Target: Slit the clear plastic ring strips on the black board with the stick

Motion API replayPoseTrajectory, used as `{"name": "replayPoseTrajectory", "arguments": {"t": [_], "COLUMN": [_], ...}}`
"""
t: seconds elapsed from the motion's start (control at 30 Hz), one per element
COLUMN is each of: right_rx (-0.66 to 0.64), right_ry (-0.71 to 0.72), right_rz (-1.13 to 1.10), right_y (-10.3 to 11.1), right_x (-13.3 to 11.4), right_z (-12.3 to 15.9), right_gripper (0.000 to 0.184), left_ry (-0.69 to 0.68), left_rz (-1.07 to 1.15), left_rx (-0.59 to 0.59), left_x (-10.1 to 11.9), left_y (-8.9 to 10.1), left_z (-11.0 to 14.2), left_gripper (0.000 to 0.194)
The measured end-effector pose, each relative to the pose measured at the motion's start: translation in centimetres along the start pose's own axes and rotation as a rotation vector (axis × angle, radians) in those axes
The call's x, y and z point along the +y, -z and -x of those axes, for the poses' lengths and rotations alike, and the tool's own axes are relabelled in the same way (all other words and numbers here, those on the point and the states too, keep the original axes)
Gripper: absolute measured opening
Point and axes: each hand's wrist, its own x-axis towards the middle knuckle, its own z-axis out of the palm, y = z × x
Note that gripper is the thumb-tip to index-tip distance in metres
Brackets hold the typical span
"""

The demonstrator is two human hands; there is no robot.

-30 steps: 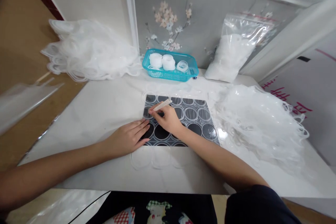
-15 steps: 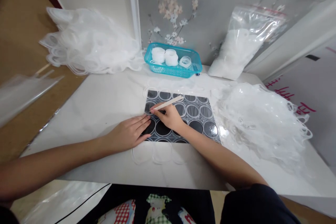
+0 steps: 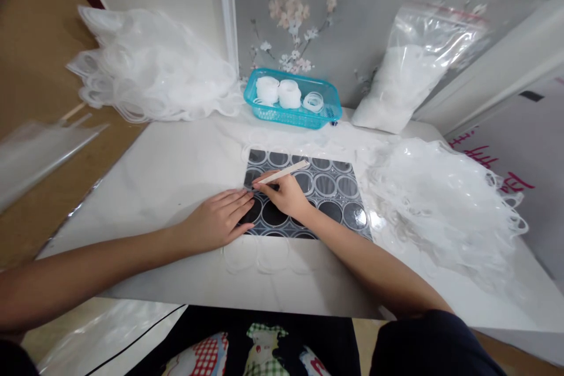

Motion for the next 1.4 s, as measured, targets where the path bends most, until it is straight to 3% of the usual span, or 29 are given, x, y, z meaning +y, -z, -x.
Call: {"name": "replayPoseTrajectory", "arguments": {"t": [0.1, 0.2, 0.3, 0.37, 0.47, 0.53, 0.6, 0.7, 0.8, 1.07, 1.4], "right_rx": [-0.02, -0.125, -0.147, 0.054, 0.577, 0.678, 0.54, 0.303, 0.198, 0.138, 0.12], "right_ry": [0.098, 0.303, 0.367, 0.292, 0.114, 0.085, 0.091, 0.007, -0.062, -0.141, -0.036], "right_rz": [0.135, 0.358, 0.507, 0.509, 0.359, 0.291, 0.272, 0.171, 0.052, -0.002, 0.187], "right_y": [-0.1, -0.2, 0.6, 2.0, 4.8, 6.1, 6.2, 4.8, 3.3, 3.2, 2.9], "right_x": [0.0, -0.3, -0.4, -0.1, 0.5, 0.6, 0.5, 0.3, 0.4, 1.0, 1.0], "right_z": [0.7, 1.2, -0.4, -2.7, -5.7, -5.6, -3.6, 0.5, 2.9, 2.7, 3.0], "right_gripper": [0.017, 0.021, 0.023, 0.02, 0.023, 0.025, 0.021, 0.019, 0.017, 0.019, 0.017], "left_ry": [0.029, 0.072, 0.1, 0.119, 0.134, 0.144, 0.149, 0.098, 0.019, -0.024, -0.024], "left_rz": [0.021, 0.066, 0.119, 0.162, 0.228, 0.266, 0.286, 0.255, 0.206, 0.142, 0.156], "left_rx": [-0.013, -0.046, -0.09, -0.117, -0.144, -0.125, -0.078, -0.011, -0.004, -0.104, -0.075], "left_x": [0.1, 0.2, 0.1, -0.1, -0.7, -1.0, -1.1, -0.8, -0.2, 1.0, 1.2], "left_y": [0.2, 0.4, 0.6, 0.8, 1.0, 1.2, 1.3, 1.3, 0.9, -0.1, -1.2], "left_z": [-0.1, -0.1, 0.0, 0.0, -0.1, -0.3, -0.7, -1.5, -2.1, -3.1, -2.6], "left_gripper": [0.046, 0.046, 0.045, 0.044, 0.044, 0.043, 0.04, 0.042, 0.052, 0.064, 0.067]}}
